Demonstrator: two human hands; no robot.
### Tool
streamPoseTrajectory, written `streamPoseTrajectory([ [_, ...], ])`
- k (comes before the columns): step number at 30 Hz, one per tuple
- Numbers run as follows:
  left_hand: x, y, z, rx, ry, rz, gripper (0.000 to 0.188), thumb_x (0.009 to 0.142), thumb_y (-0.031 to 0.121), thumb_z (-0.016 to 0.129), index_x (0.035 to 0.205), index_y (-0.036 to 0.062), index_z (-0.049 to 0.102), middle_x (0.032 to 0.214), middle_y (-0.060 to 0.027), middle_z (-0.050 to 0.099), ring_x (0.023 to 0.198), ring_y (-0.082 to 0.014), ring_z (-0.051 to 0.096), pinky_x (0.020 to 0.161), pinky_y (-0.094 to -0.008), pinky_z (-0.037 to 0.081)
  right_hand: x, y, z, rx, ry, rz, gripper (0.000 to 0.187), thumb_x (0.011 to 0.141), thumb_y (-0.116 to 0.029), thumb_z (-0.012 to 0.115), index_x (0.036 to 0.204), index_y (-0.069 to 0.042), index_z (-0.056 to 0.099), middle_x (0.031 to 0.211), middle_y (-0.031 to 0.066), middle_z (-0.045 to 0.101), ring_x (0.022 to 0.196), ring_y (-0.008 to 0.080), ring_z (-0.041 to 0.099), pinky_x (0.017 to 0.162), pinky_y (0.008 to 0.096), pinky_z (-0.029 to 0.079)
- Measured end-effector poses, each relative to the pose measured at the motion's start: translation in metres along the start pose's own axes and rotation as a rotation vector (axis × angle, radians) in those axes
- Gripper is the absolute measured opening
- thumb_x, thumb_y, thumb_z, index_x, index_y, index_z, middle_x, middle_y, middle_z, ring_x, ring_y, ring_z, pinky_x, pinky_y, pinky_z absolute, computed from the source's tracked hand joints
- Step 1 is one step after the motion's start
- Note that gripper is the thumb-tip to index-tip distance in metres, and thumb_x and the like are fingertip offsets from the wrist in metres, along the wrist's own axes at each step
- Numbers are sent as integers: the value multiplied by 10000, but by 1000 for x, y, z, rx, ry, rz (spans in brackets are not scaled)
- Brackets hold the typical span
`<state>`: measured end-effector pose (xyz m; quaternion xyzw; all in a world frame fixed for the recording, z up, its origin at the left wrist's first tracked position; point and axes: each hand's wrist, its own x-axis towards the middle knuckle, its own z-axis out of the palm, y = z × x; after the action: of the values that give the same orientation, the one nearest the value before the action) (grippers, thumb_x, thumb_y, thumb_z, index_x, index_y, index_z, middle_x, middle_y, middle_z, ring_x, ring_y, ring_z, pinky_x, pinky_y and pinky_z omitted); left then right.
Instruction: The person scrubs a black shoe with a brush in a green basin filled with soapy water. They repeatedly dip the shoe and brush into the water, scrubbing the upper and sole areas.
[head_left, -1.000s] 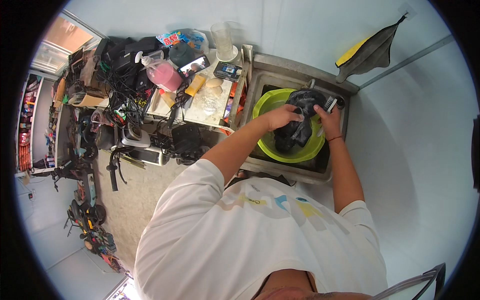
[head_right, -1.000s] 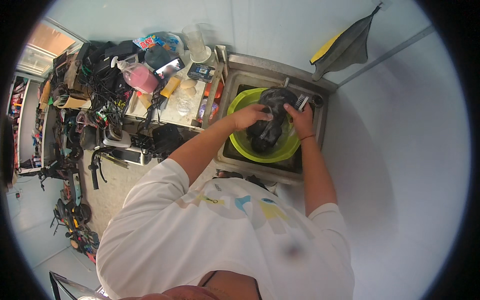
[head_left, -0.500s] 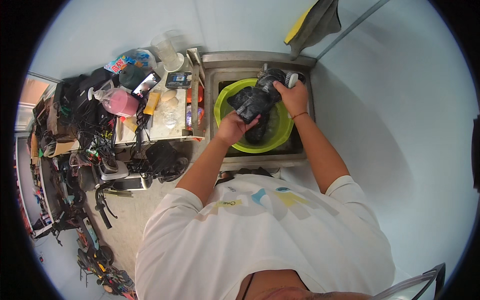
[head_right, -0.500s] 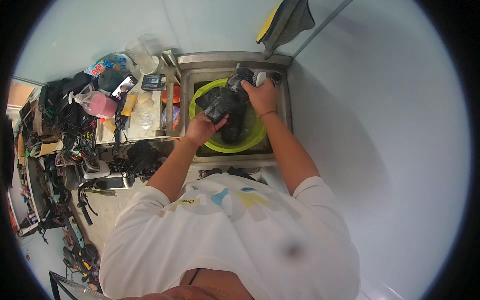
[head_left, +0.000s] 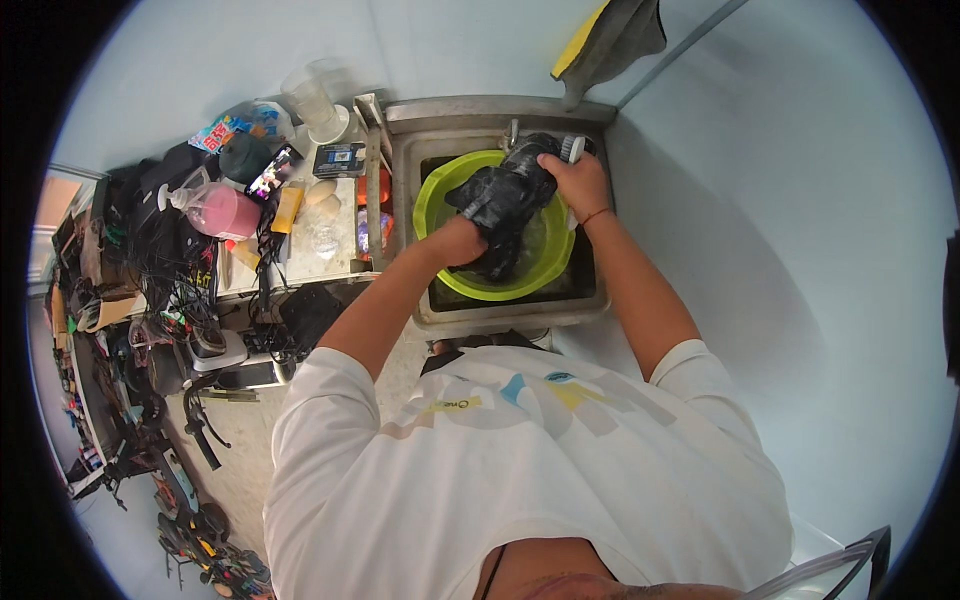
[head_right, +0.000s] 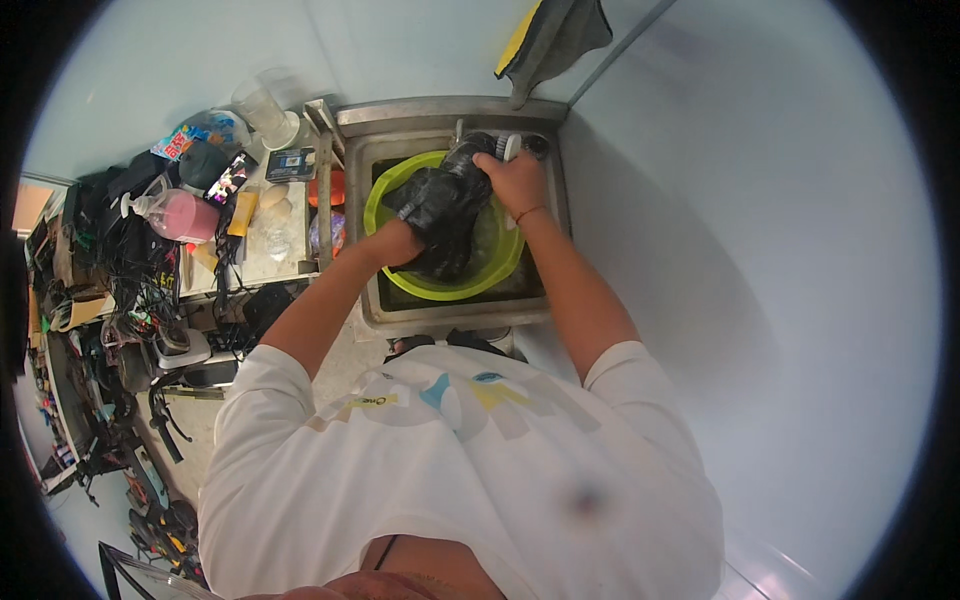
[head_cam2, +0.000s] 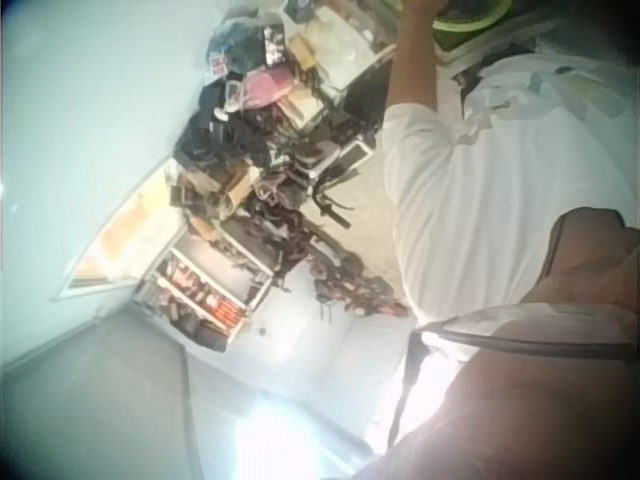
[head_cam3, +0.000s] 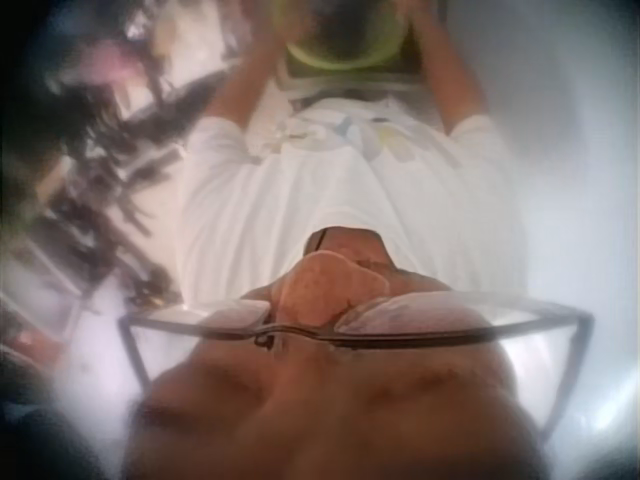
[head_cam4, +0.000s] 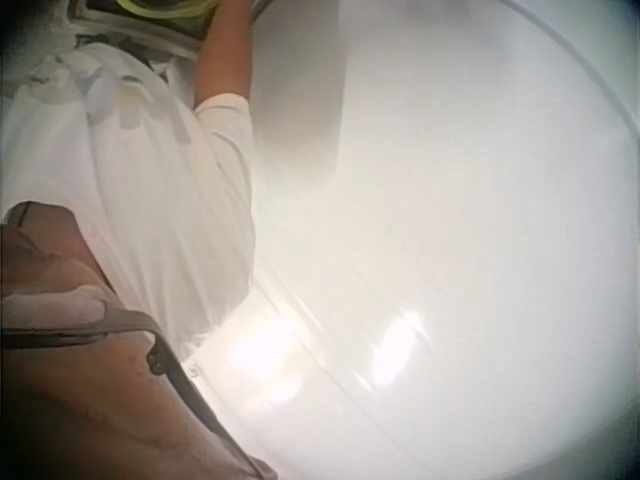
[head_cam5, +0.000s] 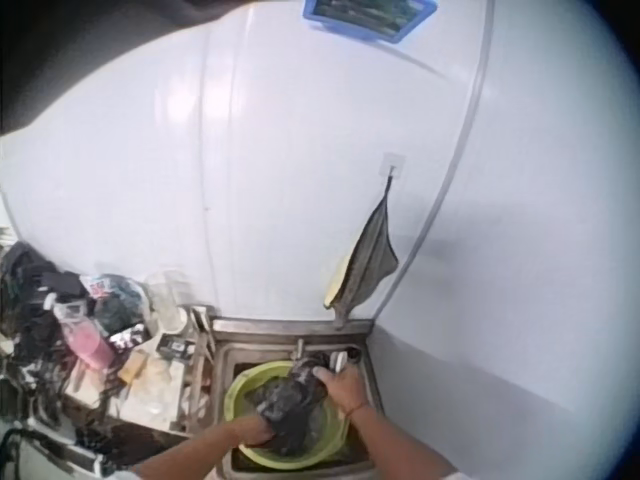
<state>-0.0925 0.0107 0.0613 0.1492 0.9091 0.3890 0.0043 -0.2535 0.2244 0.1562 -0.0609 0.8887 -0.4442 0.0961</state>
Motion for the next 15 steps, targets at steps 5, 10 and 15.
streamPoseTrajectory([
  [5,13,55,-39,97,-440,-132,503,949,143,617,1451,112,644,1474,-210,628,1425,-378,545,1227,-446,410,14,17,-7,173,-227,-45,579,798,-440,882,1068,60,771,1003,178,787,944,264,763,854,393,569],
  [10,38,33,-24,79,-105,77,537,987,199,646,1517,126,595,1556,-190,570,1490,-366,479,1289,-462,321,1,5,-1,413,-182,-24,525,795,-383,900,1065,49,774,1001,131,788,906,247,747,841,386,565],
  [15,59,46,-39,76,-80,178,574,977,245,679,1529,124,579,1543,-202,569,1467,-396,486,1275,-489,324,-3,-1,-11,360,-199,64,500,838,-435,887,1012,12,747,884,76,729,793,200,701,714,386,544],
])
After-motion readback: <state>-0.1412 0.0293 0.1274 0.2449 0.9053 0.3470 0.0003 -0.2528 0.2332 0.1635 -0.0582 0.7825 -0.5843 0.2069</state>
